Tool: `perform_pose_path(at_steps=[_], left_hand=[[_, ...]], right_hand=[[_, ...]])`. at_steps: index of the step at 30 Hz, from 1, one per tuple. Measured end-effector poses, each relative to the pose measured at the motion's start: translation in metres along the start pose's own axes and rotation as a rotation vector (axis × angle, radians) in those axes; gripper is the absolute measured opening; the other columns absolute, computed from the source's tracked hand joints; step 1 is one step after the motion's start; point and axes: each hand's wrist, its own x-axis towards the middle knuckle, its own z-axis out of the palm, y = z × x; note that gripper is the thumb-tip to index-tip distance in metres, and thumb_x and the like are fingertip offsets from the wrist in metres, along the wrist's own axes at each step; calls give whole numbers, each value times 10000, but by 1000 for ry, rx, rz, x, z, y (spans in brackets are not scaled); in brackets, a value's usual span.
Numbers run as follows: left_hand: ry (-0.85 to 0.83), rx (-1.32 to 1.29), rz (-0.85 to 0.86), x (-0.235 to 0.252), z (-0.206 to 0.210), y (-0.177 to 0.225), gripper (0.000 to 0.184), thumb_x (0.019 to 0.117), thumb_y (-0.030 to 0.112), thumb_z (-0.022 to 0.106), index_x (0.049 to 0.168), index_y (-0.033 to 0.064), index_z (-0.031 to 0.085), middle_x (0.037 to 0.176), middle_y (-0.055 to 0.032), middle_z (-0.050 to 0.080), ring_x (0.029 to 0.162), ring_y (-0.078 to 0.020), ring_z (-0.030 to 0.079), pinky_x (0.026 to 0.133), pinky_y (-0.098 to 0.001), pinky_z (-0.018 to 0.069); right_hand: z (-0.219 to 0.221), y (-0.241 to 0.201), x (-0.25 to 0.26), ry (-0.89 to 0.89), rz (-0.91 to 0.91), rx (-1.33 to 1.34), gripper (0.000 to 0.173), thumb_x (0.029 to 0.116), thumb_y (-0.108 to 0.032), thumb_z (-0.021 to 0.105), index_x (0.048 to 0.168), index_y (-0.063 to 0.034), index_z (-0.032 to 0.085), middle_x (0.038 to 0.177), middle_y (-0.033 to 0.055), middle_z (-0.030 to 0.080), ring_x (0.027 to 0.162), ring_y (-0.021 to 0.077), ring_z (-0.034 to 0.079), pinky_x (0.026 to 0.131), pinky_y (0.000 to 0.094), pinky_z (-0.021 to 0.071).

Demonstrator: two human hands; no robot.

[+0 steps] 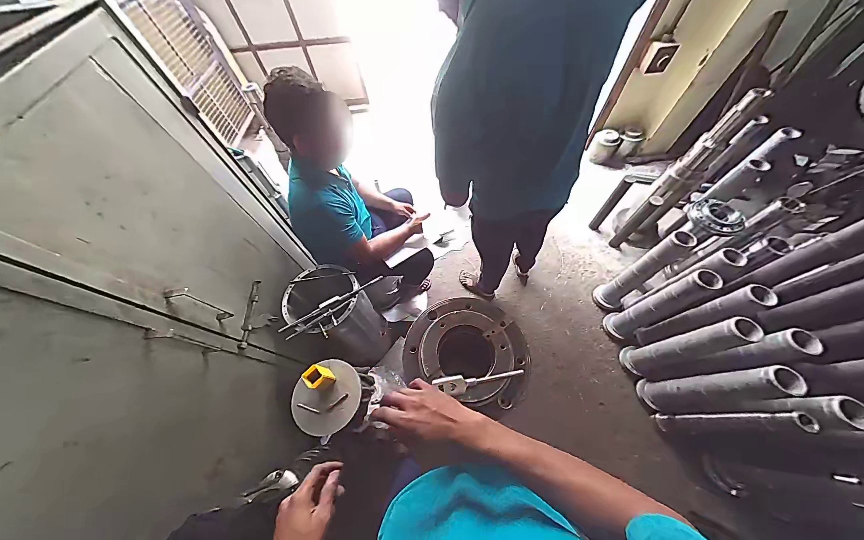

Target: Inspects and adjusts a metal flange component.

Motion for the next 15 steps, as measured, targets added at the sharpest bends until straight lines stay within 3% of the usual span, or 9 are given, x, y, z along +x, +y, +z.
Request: perform_pose_path(at_steps=[1,3,4,6,9,11,13,15], left_hand=[[-23,26,34,10,4,3,333,1043,253,499,1217,53,700,885,-87,764,736,-225,739,732,-500,614],[-27,59,87,25,14,10,355,1027,307,487,1197,95,715,856,-46,763,729,-198,733,720,-492,605],[-5,65,102,33,16,16,360,1023,319,485,1180,99,723,852,-43,763,735,-201,733,728,-499,601],[43,69,117,44,14,25,359,1019,322,491,1160,93,728,855,-47,758,750,-206,732,745,-514,596],[38,63,111,52,8,26,362,1026,332,474,1170,118,727,851,-21,759,729,-175,727,719,-477,604],[4,75,93,56,6,21,375,1025,350,466,1178,124,722,854,-25,760,723,-190,730,714,-494,605],[-11,81,61,55,8,15,377,1020,352,470,1187,122,719,855,-33,763,726,-202,732,720,-511,598],[-24,77,40,54,12,9,365,1029,354,479,1199,130,711,874,-36,764,751,-202,734,743,-509,597]], right_hand=[[1,-4,10,23,37,12,285,980,-167,628,1261,-139,660,1217,149,660,1071,351,656,824,523,542],[13,-19,28,-41,222,-49,357,952,-250,655,1286,-123,657,1365,173,592,1191,382,593,869,546,527],[21,-27,36,-79,304,-93,385,959,-304,642,1278,-90,666,1344,199,611,1172,404,608,893,568,520],[31,-42,34,-133,331,-109,394,987,-391,577,1176,-62,681,1096,201,687,1016,395,660,880,567,510],[32,-45,-37,-50,25,-81,278,1022,-367,558,1031,-125,692,762,79,679,759,273,698,750,472,563],[18,-30,-104,80,-118,-54,254,1016,-316,585,881,-131,696,651,25,632,662,206,663,769,407,558],[-9,-6,-161,169,-58,-99,229,1004,-274,610,868,-126,720,692,10,679,712,159,692,898,354,560],[-37,19,-185,297,137,-268,249,995,-272,589,875,-127,751,733,-4,725,742,120,714,983,350,532]])
